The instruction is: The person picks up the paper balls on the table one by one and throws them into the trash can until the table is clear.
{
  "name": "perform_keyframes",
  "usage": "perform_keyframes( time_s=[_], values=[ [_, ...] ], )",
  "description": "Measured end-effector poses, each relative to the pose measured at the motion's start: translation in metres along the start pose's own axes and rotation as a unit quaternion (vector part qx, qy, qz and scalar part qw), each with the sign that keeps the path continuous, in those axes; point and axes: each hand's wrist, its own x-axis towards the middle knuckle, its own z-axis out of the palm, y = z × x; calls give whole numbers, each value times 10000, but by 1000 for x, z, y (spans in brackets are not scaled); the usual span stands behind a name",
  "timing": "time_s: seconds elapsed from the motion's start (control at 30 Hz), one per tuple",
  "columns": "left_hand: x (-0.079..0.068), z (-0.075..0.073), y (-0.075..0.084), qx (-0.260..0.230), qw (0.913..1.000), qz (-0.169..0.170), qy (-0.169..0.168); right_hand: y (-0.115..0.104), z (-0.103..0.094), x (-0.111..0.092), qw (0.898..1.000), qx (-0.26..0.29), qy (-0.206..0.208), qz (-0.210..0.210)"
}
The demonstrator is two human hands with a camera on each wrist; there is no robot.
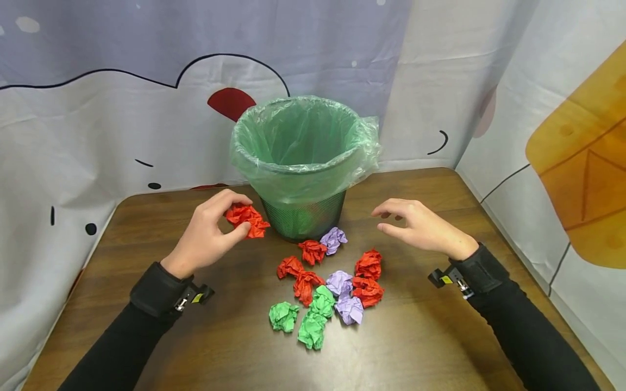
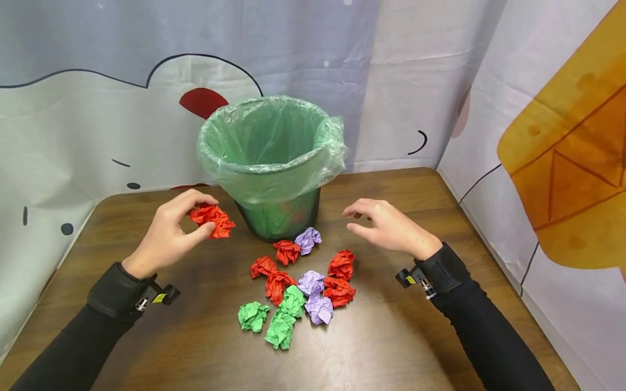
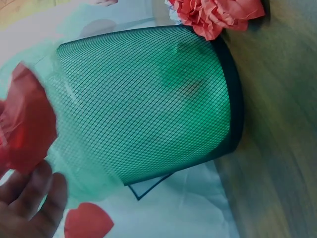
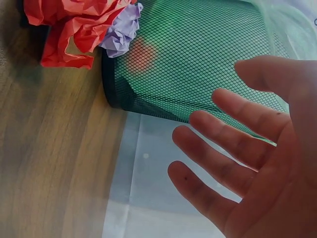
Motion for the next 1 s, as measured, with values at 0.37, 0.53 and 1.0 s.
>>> perform_keyframes(
  time_s=[0.37,0.53,1.0],
  values=[
    [20,-11,5,-260,9795,554,1919,0,6,-2,10000,-14,12,7],
    [33,-15,13,-229,9673,355,2499,0,8,-3,10000,10,-29,25],
    [75,-25,34,-118,9610,-150,2760,3,12,-4,10000,19,17,-37]
  ],
)
